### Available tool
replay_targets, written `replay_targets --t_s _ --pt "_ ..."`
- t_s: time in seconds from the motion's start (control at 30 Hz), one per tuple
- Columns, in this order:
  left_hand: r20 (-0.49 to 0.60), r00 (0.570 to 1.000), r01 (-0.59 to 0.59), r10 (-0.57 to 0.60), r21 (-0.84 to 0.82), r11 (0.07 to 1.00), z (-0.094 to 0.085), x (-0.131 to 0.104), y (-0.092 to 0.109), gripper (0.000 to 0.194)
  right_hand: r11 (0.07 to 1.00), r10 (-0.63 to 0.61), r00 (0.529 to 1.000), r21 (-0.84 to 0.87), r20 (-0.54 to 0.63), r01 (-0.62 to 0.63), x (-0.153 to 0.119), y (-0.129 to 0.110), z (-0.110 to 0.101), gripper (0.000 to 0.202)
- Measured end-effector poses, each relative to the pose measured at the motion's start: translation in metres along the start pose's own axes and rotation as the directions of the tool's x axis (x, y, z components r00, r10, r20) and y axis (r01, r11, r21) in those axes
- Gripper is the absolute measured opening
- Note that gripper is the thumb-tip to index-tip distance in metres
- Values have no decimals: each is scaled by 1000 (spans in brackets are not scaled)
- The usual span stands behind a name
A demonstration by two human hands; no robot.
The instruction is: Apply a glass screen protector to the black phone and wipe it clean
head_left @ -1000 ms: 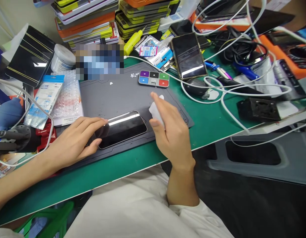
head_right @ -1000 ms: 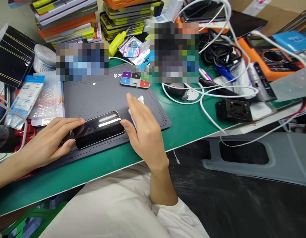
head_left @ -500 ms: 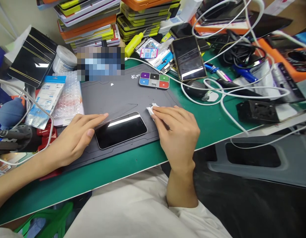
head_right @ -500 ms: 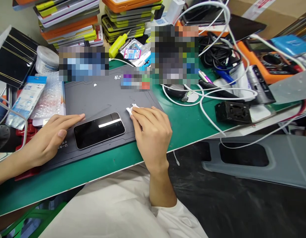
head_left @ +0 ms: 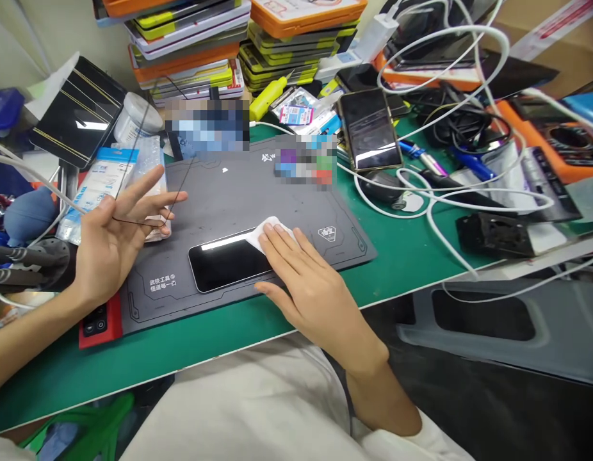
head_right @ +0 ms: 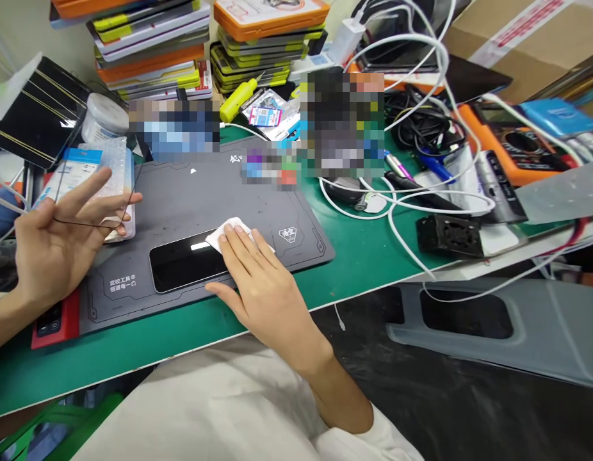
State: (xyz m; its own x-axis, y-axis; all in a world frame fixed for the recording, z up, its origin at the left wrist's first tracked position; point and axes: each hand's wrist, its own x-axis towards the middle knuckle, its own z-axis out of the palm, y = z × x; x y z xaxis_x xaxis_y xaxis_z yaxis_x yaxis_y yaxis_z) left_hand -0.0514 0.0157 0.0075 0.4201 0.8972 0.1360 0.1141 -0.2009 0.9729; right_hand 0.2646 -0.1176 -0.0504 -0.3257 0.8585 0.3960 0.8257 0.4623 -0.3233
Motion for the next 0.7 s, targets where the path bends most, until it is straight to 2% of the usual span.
replay_targets --t_s 0.1,0.2,0.27,0.37,0.47,0.57,0.7 --pt "27 999 -43 40 106 993 0 -1 5 75 999 47 998 25 44 -48 15 1 5 73" --pt "92 995 -51 35 180 982 -1 -1 8 75 998 58 998 -13 30 -57 20 -3 7 79" --pt "81 997 -13 2 142 990 -1 -2 9 75 998 38 999 -50 10 -37 11 -9 6 84" --pt "7 999 48 -49 37 998 1 -4 8 75 998 17 1000 -65 4 -17 -13 -19 1 88" --pt "-50 998 34 -37 -65 997 3 -4 7 72 998 10 1000 -60 8 -9 -27 -21 -3 91" --pt "-59 998 0 -5 -85 996 4 -4 6 68 999 2 1000 -41 9 -2 -14 -16 0 91" --pt "-49 998 -33 31 -36 999 1 -4 4 65 999 34 999 -33 6 -34 18 -8 9 79"
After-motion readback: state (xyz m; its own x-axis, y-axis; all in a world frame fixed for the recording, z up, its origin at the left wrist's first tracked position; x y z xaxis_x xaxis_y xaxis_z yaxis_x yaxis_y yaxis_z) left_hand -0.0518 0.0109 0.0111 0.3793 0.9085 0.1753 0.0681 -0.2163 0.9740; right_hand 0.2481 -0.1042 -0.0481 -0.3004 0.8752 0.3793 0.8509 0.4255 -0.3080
